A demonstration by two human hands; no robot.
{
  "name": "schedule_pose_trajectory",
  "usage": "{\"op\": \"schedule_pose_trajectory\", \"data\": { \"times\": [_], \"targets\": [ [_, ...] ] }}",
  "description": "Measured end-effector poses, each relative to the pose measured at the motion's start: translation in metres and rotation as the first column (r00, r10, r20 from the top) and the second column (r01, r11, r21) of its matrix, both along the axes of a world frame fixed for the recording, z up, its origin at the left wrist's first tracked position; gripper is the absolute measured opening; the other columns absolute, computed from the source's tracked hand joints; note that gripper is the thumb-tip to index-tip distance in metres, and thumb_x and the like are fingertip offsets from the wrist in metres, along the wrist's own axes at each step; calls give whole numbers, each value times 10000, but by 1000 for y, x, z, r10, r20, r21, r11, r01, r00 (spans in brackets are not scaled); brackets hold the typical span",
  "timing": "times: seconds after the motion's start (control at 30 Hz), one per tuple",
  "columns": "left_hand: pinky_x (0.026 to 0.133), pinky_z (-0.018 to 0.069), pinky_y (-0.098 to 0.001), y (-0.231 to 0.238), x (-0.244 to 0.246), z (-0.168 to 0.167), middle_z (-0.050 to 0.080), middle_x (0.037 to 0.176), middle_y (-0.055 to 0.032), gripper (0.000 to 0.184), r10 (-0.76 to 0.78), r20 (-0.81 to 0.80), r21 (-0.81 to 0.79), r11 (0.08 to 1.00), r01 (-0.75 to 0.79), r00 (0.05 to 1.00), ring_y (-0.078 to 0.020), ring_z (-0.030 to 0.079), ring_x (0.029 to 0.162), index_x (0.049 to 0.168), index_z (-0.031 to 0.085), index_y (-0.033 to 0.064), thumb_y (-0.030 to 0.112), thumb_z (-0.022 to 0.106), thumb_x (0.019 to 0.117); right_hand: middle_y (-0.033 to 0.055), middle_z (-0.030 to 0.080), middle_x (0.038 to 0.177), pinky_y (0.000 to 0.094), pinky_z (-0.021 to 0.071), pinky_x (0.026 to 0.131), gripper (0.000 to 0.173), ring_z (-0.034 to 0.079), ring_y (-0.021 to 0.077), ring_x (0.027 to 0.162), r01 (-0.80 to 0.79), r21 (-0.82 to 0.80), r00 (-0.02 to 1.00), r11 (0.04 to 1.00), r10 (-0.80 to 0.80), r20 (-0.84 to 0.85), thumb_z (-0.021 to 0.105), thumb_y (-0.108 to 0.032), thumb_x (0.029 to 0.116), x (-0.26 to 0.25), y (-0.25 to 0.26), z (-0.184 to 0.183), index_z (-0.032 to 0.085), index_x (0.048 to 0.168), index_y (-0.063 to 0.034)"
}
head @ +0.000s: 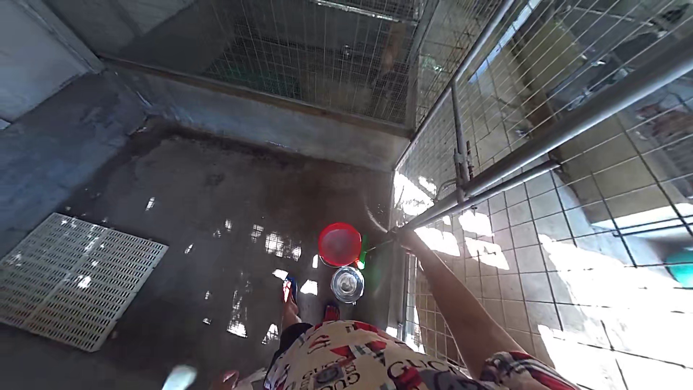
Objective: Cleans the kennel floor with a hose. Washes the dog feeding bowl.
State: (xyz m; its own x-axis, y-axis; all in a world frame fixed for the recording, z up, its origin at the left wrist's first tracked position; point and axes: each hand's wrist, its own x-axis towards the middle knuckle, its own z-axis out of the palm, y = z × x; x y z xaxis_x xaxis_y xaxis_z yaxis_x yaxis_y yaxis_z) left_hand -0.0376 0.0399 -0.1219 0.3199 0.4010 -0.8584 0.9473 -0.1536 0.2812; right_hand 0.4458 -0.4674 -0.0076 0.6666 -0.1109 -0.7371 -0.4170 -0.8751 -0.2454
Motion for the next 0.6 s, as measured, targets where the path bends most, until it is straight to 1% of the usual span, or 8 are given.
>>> {"op": "schedule_pose_trajectory", "data": {
  "times": [0.07, 0.13, 0.2, 0.27, 0.33, 0.4, 0.47, 0.6],
  "targets": [
    [1048, 480, -584, -3, 7, 9, 629, 1343, -283, 391, 3, 10, 7, 1000, -3, 1000, -418, 630, 1228, 1408, 573, -13, 218, 509, 1099, 251, 624, 1250, 539, 547, 870, 511, 665, 354, 998, -32, 6, 999, 999, 32, -6, 575, -374, 1041, 0, 0, -3, 536, 1422, -36],
    [1050, 469, -597, -4, 15, 13, 624, 1352, -282, 390, 1, 15, 17, 1000, -1, 1000, -421, 618, 1244, 1412, 579, -4, 217, 509, 1099, 245, 621, 1236, 524, 537, 866, 485, 655, 340, 985, -31, -6, 1000, 999, 31, -1, 524, -378, 1066, 1, 3, 4, 548, 1398, -25],
    [1058, 461, -602, -3, 19, 11, 620, 1371, -273, 401, 2, 16, 18, 1000, -2, 1000, -424, 606, 1268, 1429, 569, 10, 231, 505, 1102, 241, 621, 1255, 515, 531, 901, 470, 656, 331, 1024, -41, -28, 999, 999, 41, -20, 499, -364, 1077, 5, 5, 17, 560, 1379, -9],
    [1052, 464, -603, -2, 23, 10, 625, 1368, -267, 403, 9, 31, 15, 1000, -9, 999, -427, 607, 1267, 1433, 568, 16, 236, 510, 1101, 212, 630, 1192, 478, 526, 868, 444, 641, 287, 960, -67, -45, 997, 997, 64, -52, 535, -367, 1062, 11, 5, 24, 600, 1318, -10],
    [1051, 469, -596, -2, 27, 10, 625, 1366, -269, 394, 6, 49, 13, 1000, -6, 999, -424, 610, 1263, 1425, 569, 6, 220, 514, 1099, 190, 627, 1137, 454, 521, 832, 438, 625, 261, 904, -89, -55, 995, 994, 86, -58, 525, -381, 1065, 15, 6, 28, 608, 1293, -16],
    [1042, 473, -593, -3, 30, 10, 635, 1351, -266, 389, 0, 58, 18, 1000, -1, 998, -419, 621, 1245, 1418, 579, 5, 214, 526, 1094, 211, 633, 1167, 488, 522, 855, 448, 642, 298, 945, -116, -63, 993, 991, 116, -7, 455, -372, 1090, 17, 8, 32, 594, 1326, -19],
    [1045, 473, -590, -5, 29, 12, 636, 1352, -260, 387, 2, 58, 14, 1000, -3, 998, -411, 621, 1248, 1420, 580, 12, 214, 524, 1094, 253, 626, 1270, 553, 515, 937, 439, 659, 368, 1070, -124, -66, 990, 990, 129, 62, 396, -311, 1106, 19, 8, 33, 566, 1388, -21],
    [1044, 475, -591, -8, 22, 14, 627, 1343, -290, 386, 27, 80, 8, 1000, -28, 996, -429, 623, 1230, 1408, 572, -27, 184, 533, 1087, 243, 637, 1274, 561, 524, 922, 449, 672, 372, 1070, -64, -47, 979, 997, 71, 191, 351, -322, 1111, 23, 5, 29, 566, 1403, -57]
  ]
}}
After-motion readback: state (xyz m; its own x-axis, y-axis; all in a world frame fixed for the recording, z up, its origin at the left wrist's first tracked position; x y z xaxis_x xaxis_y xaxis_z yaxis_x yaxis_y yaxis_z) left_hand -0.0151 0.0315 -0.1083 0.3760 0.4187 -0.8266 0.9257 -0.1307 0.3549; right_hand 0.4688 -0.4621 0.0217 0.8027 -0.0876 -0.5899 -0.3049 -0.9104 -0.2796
